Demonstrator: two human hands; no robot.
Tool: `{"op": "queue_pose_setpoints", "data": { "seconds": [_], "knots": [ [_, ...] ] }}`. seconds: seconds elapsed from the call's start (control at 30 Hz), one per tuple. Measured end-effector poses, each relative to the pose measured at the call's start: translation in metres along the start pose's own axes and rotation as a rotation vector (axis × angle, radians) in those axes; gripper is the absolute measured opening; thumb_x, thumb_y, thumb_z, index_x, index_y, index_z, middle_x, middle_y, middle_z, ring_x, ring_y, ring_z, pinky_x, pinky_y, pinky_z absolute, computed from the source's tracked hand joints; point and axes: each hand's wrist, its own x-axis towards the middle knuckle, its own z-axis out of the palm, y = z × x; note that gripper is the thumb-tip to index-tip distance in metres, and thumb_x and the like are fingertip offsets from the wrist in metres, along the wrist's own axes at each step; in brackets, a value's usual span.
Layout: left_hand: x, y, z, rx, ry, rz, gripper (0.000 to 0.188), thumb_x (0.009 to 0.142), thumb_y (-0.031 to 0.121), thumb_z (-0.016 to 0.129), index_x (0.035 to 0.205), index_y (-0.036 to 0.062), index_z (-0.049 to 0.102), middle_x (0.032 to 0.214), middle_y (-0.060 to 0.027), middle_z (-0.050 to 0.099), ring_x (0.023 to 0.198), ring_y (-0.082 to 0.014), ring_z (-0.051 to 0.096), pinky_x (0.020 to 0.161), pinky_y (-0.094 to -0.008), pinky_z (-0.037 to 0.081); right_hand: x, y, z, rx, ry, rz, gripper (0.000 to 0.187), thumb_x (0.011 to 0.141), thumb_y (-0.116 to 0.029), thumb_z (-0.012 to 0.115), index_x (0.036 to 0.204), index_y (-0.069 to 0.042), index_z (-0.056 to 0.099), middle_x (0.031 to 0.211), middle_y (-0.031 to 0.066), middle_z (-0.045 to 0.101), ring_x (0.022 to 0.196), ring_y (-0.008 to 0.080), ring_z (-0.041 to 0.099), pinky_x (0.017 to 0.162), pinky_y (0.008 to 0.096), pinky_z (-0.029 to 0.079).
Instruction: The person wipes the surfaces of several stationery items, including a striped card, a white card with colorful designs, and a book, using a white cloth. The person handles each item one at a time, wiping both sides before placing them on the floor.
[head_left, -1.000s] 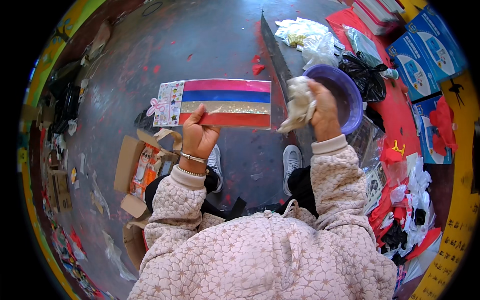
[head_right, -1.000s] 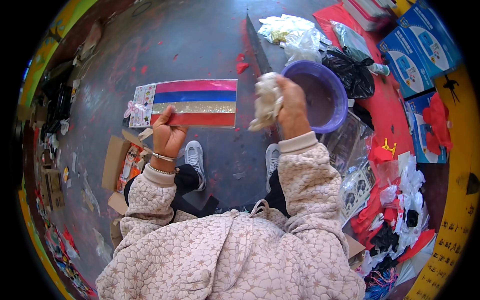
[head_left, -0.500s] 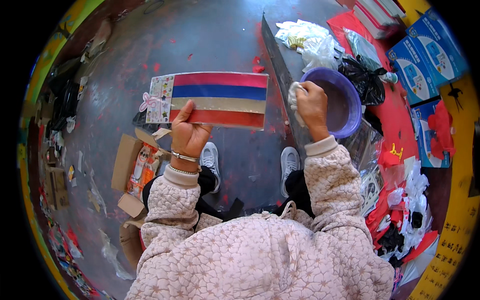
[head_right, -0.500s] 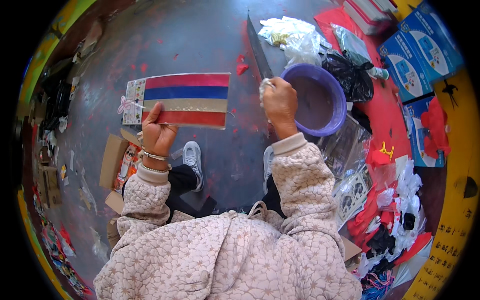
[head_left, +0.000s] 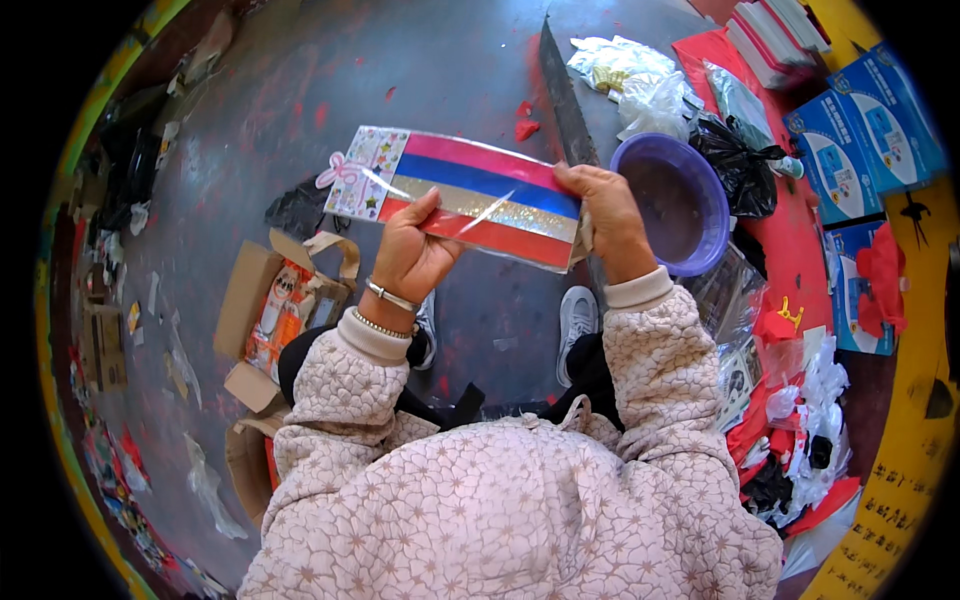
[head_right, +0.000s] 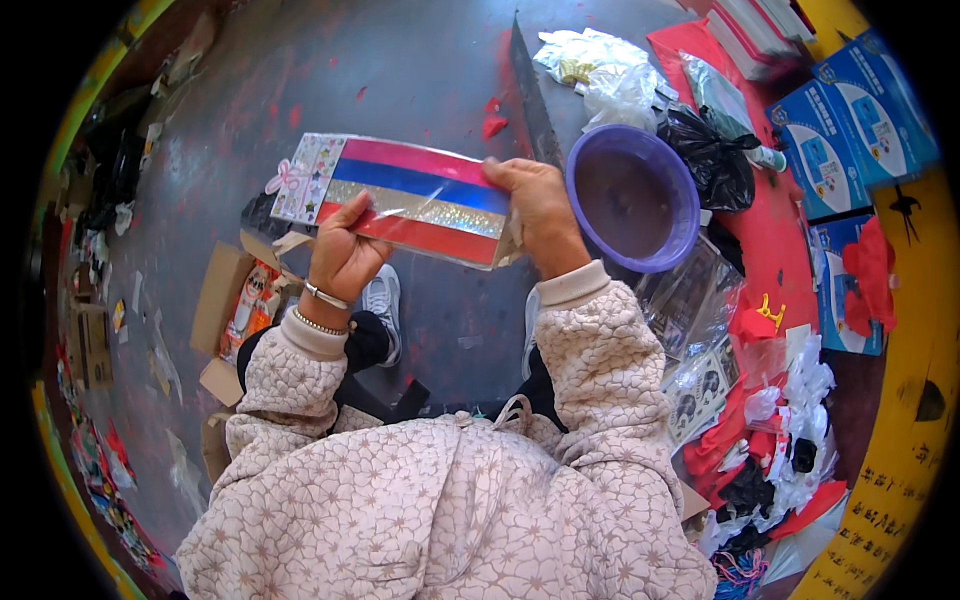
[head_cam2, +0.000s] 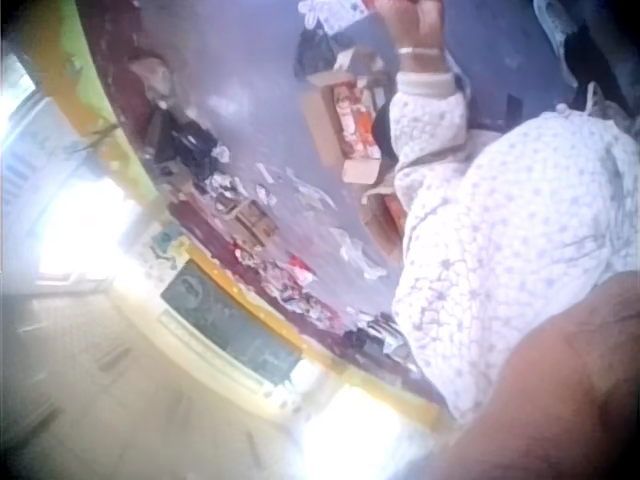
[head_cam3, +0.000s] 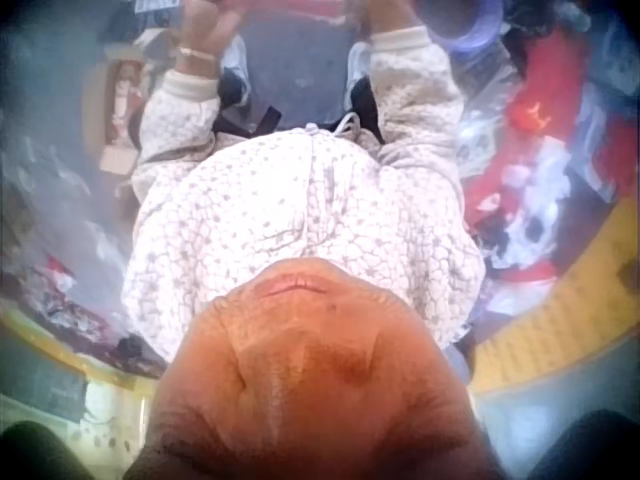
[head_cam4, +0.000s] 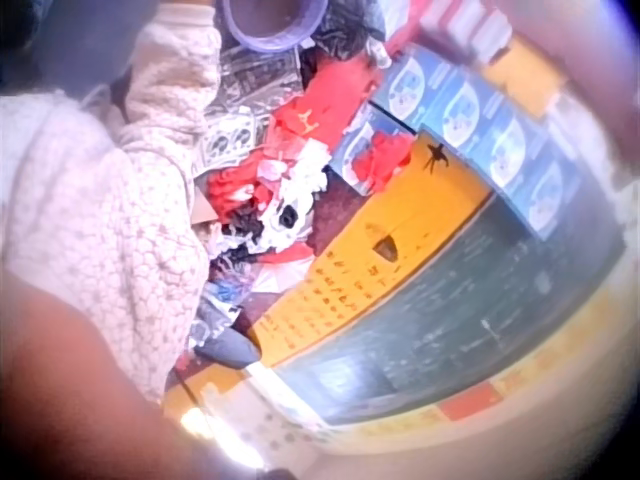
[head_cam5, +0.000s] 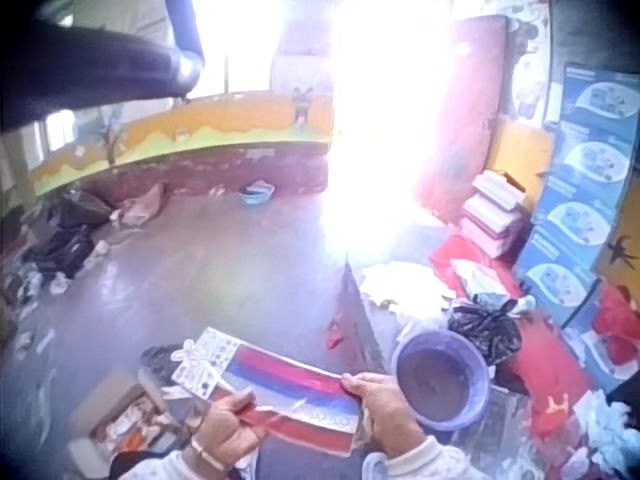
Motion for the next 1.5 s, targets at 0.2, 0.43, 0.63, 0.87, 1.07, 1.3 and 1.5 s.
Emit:
{"op": "queue_pose_setpoints", "data": {
  "seconds": [0.2, 0.43, 0.63, 0.87, 1.07, 1.3, 1.5],
  "knots": [
    [0.004, 0.002, 0.007, 0.072, 0.003, 0.132, 0.03, 0.094, 0.017, 0.04, 0.118, -0.001, 0.039, 0.121, -0.0171, 0.046, 0.117, -0.0308, 0.043, 0.1, -0.0519, 0.033, -0.008, -0.029, -0.007, 0.109, 0.266, -0.464, 0.011, 0.084, -0.011, 0.056, 0.085, -0.001, 0.059, 0.071, 0.0046, 0.057, 0.064, 0.013, 0.058, 0.055, 0.0271, 0.048],
    [0.021, -0.002, -0.022, -0.114, -0.511, -0.124, 0.044, 0.093, 0.033, 0.039, 0.118, -0.0032, 0.041, 0.119, -0.0187, 0.049, 0.108, -0.0342, 0.048, 0.094, -0.0457, 0.038, -0.042, 0.023, 0.083, -1.106, -0.181, -1.334, 0.024, 0.07, 0.0, 0.055, 0.092, -0.007, 0.062, 0.1, 0.0099, 0.059, 0.083, 0.0267, 0.06, 0.068, 0.033, 0.049],
    [-0.008, 0.029, 0.039, 0.124, -0.256, 0.331, 0.053, 0.093, 0.034, 0.036, 0.128, -0.0042, 0.028, 0.131, -0.0247, 0.036, 0.122, -0.0431, 0.033, 0.101, -0.0593, 0.024, -0.022, 0.018, 0.004, -1.172, 0.221, -0.895, 0.017, 0.078, -0.002, 0.051, 0.089, -0.006, 0.063, 0.093, 0.0098, 0.061, 0.078, 0.0244, 0.06, 0.066, 0.0329, 0.05],
    [-0.003, 0.016, 0.037, -0.018, -0.258, 0.249, 0.05, 0.094, 0.033, 0.034, 0.127, -0.0036, 0.028, 0.131, -0.0238, 0.036, 0.121, -0.04, 0.035, 0.1, -0.0575, 0.028, -0.021, 0.004, 0.013, 0.412, -0.24, 0.096, 0.042, 0.088, -0.039, 0.05, 0.108, -0.001, 0.053, 0.09, 0.0083, 0.061, 0.076, 0.017, 0.06, 0.065, 0.03, 0.051],
    [-0.002, -0.018, 0.029, 0.282, -0.269, 0.204, 0.048, 0.093, 0.037, 0.037, 0.121, -0.0009, 0.041, 0.12, -0.0179, 0.05, 0.115, -0.0304, 0.044, 0.1, -0.0504, 0.033, -0.017, 0.013, 0.031, 0.301, -0.168, 0.04, 0.028, 0.089, -0.024, 0.052, 0.105, 0.0, 0.053, 0.1, 0.011, 0.059, 0.085, 0.02, 0.06, 0.075, 0.0318, 0.05],
    [-0.01, -0.008, 0.006, 0.497, -0.465, 0.189, 0.04, 0.085, 0.011, 0.049, 0.123, 0.0051, 0.04, 0.128, -0.0153, 0.041, 0.118, -0.0288, 0.041, 0.102, -0.0448, 0.033, -0.006, -0.021, -0.017, 0.521, -0.106, -0.014, 0.015, 0.089, -0.015, 0.05, 0.099, -0.004, 0.051, 0.09, 0.0109, 0.061, 0.078, 0.0238, 0.062, 0.072, 0.0373, 0.053],
    [-0.037, 0.057, 0.021, 0.753, 0.058, 0.457, 0.061, 0.08, -0.003, 0.04, 0.137, 0.005, 0.021, 0.132, -0.0149, 0.035, 0.122, -0.0278, 0.037, 0.102, -0.0418, 0.03, -0.016, -0.045, -0.038, 0.324, -0.103, -0.063, 0.018, 0.083, -0.009, 0.055, 0.098, 0.0, 0.054, 0.088, 0.0118, 0.061, 0.076, 0.0215, 0.062, 0.07, 0.0338, 0.052]
  ]
}}
